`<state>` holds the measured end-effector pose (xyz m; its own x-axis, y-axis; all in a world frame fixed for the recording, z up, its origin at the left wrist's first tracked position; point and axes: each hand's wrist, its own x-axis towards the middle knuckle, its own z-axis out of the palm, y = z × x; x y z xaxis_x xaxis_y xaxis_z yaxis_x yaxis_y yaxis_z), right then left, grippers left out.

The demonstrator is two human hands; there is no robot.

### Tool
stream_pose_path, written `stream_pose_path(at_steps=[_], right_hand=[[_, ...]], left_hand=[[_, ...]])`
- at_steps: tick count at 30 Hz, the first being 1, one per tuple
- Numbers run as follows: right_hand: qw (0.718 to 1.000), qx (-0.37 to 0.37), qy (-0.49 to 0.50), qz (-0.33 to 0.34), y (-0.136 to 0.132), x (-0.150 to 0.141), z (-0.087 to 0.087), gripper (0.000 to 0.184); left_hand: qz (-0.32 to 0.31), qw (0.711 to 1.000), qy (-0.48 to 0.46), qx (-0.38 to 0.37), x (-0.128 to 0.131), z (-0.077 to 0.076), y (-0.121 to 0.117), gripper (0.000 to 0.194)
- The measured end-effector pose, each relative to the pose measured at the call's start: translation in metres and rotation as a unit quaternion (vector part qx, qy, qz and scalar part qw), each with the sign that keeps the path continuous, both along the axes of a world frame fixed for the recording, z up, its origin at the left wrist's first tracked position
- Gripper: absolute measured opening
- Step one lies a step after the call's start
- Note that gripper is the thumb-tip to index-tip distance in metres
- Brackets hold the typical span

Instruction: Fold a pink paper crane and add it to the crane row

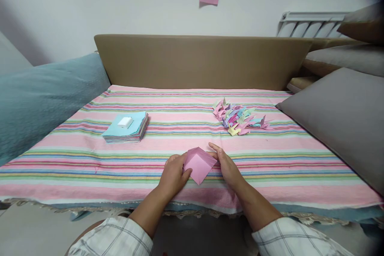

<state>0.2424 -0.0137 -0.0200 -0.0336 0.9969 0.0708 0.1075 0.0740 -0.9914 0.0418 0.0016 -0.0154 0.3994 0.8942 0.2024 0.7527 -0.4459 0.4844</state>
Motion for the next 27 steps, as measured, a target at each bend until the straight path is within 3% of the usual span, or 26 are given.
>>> stream_pose_path(at_steps=[12, 27], right_hand=[[0.998, 0.042, -0.028, 0.034, 0.0, -0.002, -0.003, 0.061], [0.986, 0.073, -0.14, 0.052, 0.002, -0.002, -0.012, 0.056]], left_hand=[[-0.004, 1.0, -0.004, 0.007, 0.0, -0.001, 0.0, 0.039], [0.002, 1.0, -0.021, -0.001, -0.001, -0.007, 0.001, 0.055]])
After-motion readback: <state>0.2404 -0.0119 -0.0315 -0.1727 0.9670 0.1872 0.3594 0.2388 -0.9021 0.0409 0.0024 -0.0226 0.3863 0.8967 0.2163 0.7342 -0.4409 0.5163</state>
